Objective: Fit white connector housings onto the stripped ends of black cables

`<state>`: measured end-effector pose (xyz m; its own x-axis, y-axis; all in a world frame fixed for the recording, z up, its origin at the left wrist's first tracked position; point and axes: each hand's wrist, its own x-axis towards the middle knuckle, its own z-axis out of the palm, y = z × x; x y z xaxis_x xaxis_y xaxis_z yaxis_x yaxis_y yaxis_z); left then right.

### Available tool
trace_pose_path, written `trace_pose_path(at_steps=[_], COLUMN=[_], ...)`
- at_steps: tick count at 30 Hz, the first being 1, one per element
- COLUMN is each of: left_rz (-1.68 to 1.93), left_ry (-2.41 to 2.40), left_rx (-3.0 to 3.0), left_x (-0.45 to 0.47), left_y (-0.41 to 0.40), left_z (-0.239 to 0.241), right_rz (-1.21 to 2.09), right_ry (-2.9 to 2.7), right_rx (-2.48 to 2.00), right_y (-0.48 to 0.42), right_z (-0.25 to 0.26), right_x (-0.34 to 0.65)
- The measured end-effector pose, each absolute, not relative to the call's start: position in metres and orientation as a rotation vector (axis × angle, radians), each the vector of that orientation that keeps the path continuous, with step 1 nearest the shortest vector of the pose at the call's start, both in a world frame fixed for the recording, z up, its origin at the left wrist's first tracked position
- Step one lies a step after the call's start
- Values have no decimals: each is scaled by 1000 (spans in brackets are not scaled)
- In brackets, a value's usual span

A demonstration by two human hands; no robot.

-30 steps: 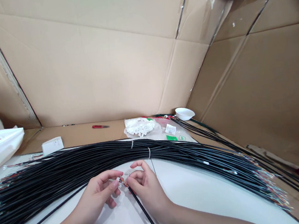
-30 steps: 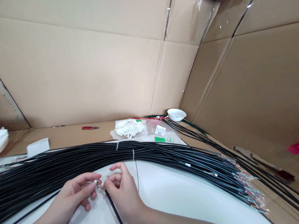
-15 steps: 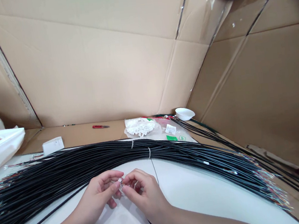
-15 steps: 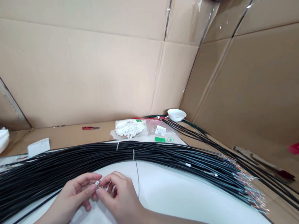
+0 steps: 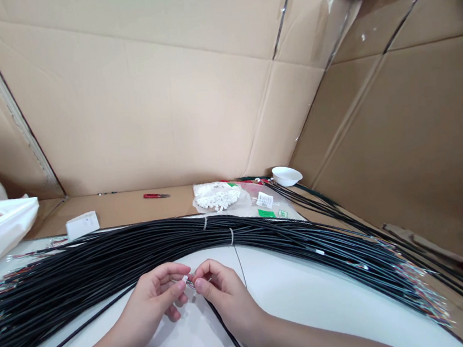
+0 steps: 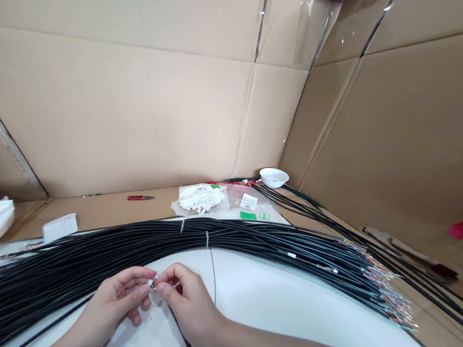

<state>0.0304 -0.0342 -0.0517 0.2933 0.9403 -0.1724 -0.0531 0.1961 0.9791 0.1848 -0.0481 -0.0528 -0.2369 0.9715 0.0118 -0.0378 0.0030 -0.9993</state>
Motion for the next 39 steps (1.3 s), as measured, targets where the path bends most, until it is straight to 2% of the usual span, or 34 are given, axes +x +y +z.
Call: trace_pose_path(at_steps=[9,39], left_rz=[909,877], left_ry=[1011,1009], left_rx=[1143,1182], left_x=[30,30], left_y=[-34,-32], left_z=[-56,-57], right_rz=[1326,941], right_ry=[-1256,-1644], right_rx=[-1137,-1340], right_y=[-48,-47], right_z=[-53,-51], right_x=[180,182])
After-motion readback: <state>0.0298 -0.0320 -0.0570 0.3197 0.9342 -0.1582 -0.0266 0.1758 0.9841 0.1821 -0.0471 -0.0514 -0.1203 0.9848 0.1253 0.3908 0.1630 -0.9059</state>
